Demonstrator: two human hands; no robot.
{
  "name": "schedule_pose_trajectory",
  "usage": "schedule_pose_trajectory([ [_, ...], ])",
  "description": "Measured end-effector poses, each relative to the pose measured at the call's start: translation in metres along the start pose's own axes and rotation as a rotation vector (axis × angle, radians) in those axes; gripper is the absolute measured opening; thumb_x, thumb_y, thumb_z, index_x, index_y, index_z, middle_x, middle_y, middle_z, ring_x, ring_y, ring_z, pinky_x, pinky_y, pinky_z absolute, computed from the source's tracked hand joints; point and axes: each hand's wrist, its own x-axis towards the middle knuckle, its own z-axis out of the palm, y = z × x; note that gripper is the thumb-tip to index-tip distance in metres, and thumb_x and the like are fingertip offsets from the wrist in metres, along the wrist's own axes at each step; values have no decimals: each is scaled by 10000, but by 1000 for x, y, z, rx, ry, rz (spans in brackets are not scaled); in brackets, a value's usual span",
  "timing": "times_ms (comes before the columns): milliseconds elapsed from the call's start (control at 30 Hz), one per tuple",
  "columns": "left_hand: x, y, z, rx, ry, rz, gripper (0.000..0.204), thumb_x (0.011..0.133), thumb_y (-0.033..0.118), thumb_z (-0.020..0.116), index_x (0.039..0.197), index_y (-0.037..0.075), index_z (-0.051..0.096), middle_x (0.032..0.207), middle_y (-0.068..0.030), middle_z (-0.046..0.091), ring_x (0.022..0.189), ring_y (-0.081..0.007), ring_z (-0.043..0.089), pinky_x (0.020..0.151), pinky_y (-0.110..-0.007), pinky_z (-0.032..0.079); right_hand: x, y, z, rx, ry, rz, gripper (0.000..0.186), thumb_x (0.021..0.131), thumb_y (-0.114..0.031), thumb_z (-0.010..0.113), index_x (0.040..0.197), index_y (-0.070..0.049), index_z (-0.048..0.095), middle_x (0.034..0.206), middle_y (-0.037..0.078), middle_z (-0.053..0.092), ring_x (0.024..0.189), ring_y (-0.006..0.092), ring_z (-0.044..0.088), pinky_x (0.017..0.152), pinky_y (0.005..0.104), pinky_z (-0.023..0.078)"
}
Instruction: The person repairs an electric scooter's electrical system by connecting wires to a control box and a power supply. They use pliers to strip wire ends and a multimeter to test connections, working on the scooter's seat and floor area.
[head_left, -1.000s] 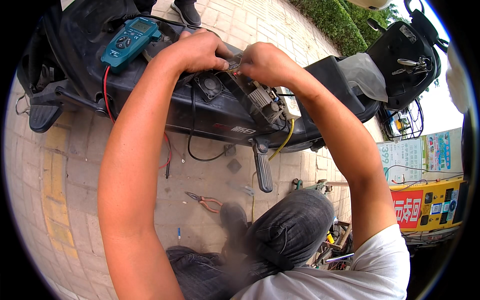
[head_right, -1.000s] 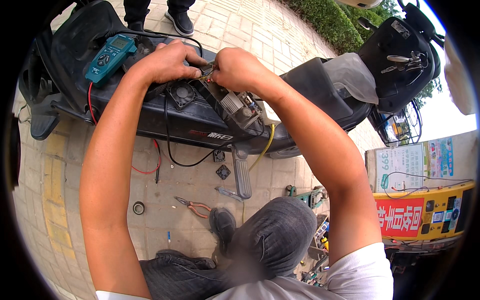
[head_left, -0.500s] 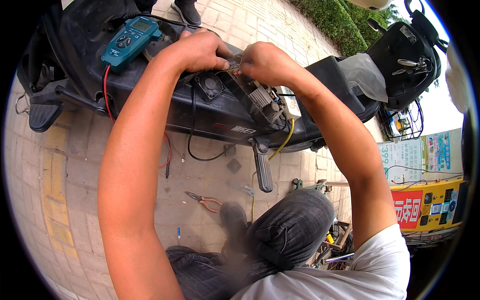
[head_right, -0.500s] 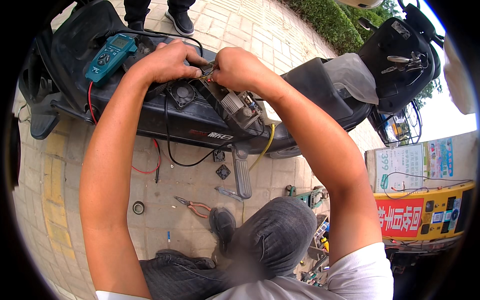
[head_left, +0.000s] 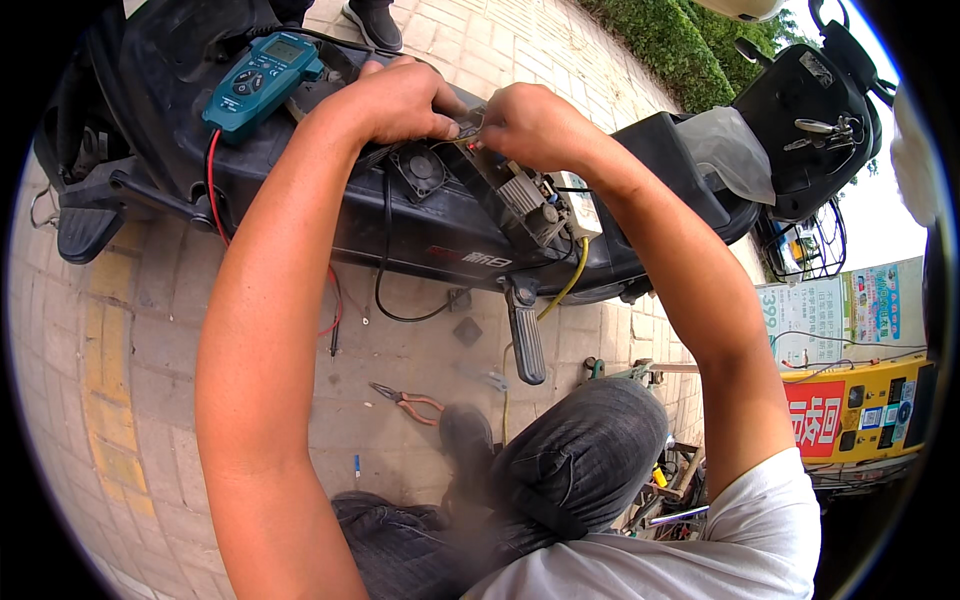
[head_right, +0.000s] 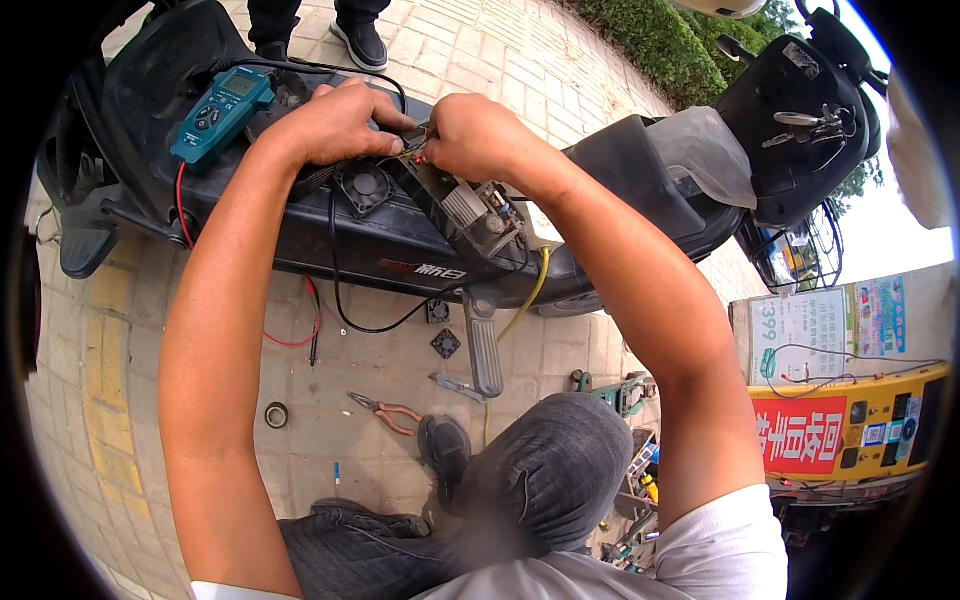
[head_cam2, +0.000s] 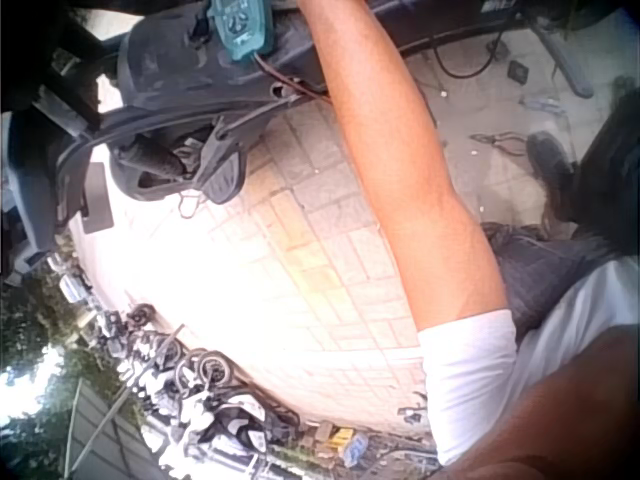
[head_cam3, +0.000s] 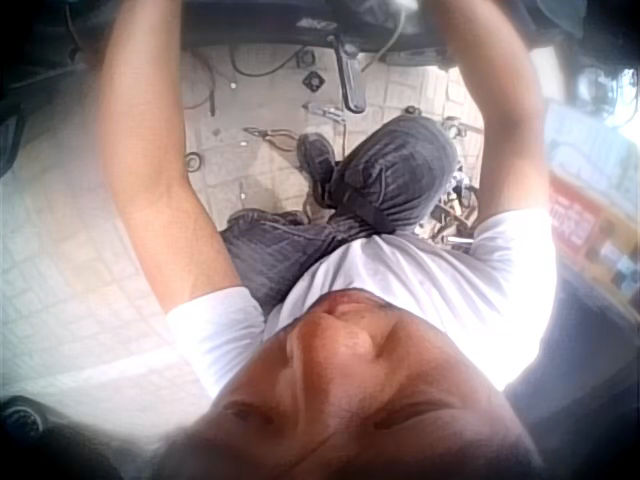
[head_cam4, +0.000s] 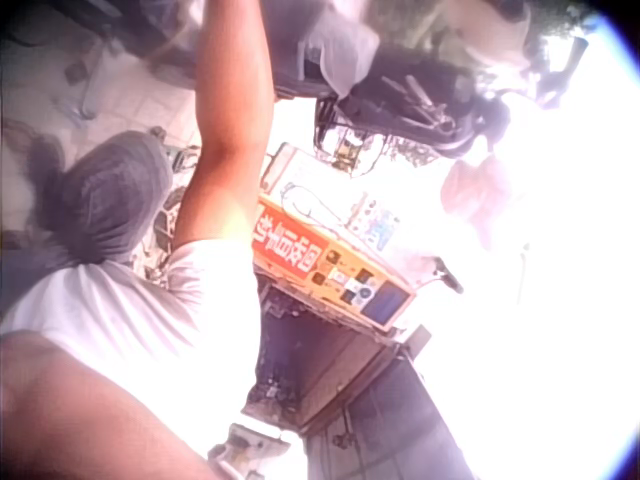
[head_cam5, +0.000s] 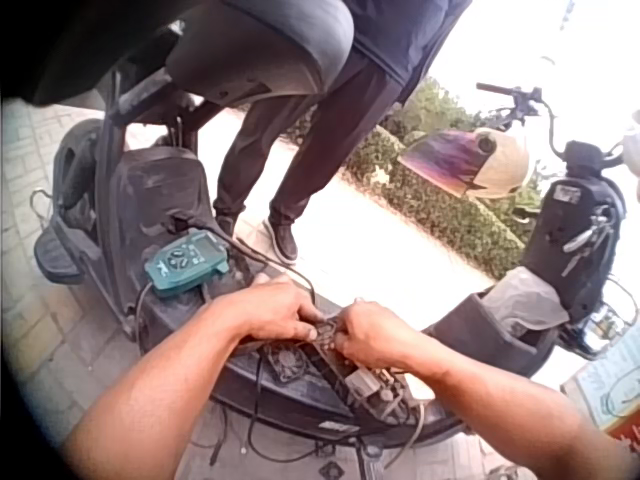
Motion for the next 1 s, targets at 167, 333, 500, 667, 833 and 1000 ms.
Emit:
schedule_pose_trajectory([
  [167,0,-1,0,-1,-6,-2,398,802,332,695,1183,214,699,1119,-47,667,1167,-269,491,1051,-442,295,-1,-3,-2,8,-11,12,253,746,-194,608,800,40,688,778,271,636,774,418,643,706,457,513],
  [333,0,0,0,-4,-1,-6,397,800,329,698,1180,216,700,1113,-45,669,1164,-269,491,1050,-447,292,-1,-2,-2,6,-12,15,257,746,-197,609,805,39,691,782,267,640,776,412,646,708,455,516],
  [500,-1,1,0,-7,5,-3,391,801,326,695,1177,220,702,1104,-41,671,1166,-263,484,1053,-453,277,0,-1,-1,-45,-20,19,230,768,-181,607,874,-14,725,748,220,658,696,320,658,661,394,517],
  [667,-1,0,0,-10,0,-2,386,803,327,694,1174,221,704,1101,-42,671,1163,-263,486,1051,-455,279,0,-1,-1,-49,-17,12,236,770,-187,608,875,-11,725,745,223,656,690,319,657,658,394,516],
  [833,0,-1,1,-9,8,5,386,801,327,693,1173,223,704,1099,-42,670,1158,-266,493,1048,-462,287,0,-1,-1,-37,-27,27,237,771,-194,611,870,-11,726,742,225,652,688,325,655,655,394,513],
  [1000,-1,0,0,-9,4,4,388,800,328,693,1173,223,705,1100,-43,668,1166,-266,491,1050,-466,284,0,-2,-2,-18,-20,28,266,749,-219,628,800,33,697,778,259,649,773,402,654,708,446,522],
])
